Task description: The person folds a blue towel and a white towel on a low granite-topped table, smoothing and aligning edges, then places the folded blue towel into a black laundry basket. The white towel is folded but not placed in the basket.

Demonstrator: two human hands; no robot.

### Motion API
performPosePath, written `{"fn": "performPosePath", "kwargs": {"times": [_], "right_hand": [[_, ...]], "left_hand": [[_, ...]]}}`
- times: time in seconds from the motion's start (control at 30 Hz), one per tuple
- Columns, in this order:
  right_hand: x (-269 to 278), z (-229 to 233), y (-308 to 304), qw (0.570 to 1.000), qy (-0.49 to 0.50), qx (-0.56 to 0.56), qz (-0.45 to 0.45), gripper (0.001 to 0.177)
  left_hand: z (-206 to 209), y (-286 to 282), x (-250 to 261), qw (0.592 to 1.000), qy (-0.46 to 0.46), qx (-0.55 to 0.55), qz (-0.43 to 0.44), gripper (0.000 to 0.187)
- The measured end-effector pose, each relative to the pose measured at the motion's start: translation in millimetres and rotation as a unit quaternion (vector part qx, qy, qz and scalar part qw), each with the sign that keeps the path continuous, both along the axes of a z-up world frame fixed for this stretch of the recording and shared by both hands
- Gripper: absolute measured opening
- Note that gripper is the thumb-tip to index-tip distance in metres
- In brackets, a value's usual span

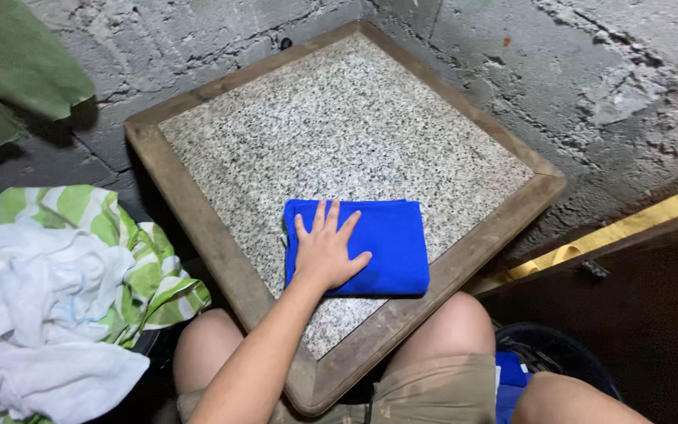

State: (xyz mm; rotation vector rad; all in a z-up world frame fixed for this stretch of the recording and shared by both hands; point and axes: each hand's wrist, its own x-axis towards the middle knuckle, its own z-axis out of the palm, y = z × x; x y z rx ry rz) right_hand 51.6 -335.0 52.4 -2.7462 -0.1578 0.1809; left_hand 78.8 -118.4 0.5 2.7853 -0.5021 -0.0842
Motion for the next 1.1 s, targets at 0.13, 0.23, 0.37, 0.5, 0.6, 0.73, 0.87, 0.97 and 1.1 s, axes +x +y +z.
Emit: {"fn": "performPosePath", "kwargs": {"times": [0.13,0.23,0.37,0.5,0.6,0.73,0.87,0.97,1.1], "right_hand": [[2.6,-2.5,-1.4,1.000,-0.003,0.005,-0.008,0.061],[8.4,-2.9,6.7,1.000,-0.011,0.009,-0.010,0.060],[7.7,-0.2,16.7,1.000,-0.001,0.009,-0.014,0.059],[-1.2,18.1,9.6,0.998,-0.051,0.013,-0.029,0.057],[-5.1,23.7,11.1,0.966,-0.249,0.073,0.018,0.057],[16.6,-15.8,52.3,0.982,-0.181,0.031,0.038,0.056],[28.4,-56.8,41.8,0.998,-0.013,-0.054,0.003,0.076],[32.7,-55.3,12.0,0.992,0.054,-0.056,-0.102,0.077],[19.5,-10.9,-7.1,0.994,0.063,-0.048,-0.069,0.081]], "left_hand": [[-0.4,-1.9,-1.5,1.000,-0.002,-0.006,-0.001,0.088],[1.2,-0.8,-0.9,1.000,0.007,-0.003,-0.003,0.088],[0.0,1.5,-1.9,1.000,-0.009,-0.008,0.000,0.089],[5.9,-1.2,4.6,1.000,0.008,0.012,-0.005,0.092],[8.6,-2.2,11.9,0.998,0.039,0.046,-0.014,0.095],[-3.2,0.2,19.8,0.999,0.009,0.041,-0.033,0.090],[-26.3,3.6,25.9,0.997,-0.069,-0.022,-0.007,0.085],[-25.9,6.9,31.4,0.995,-0.079,-0.063,0.013,0.076],[0.7,3.1,48.2,0.997,0.052,0.064,0.009,0.078]]}}
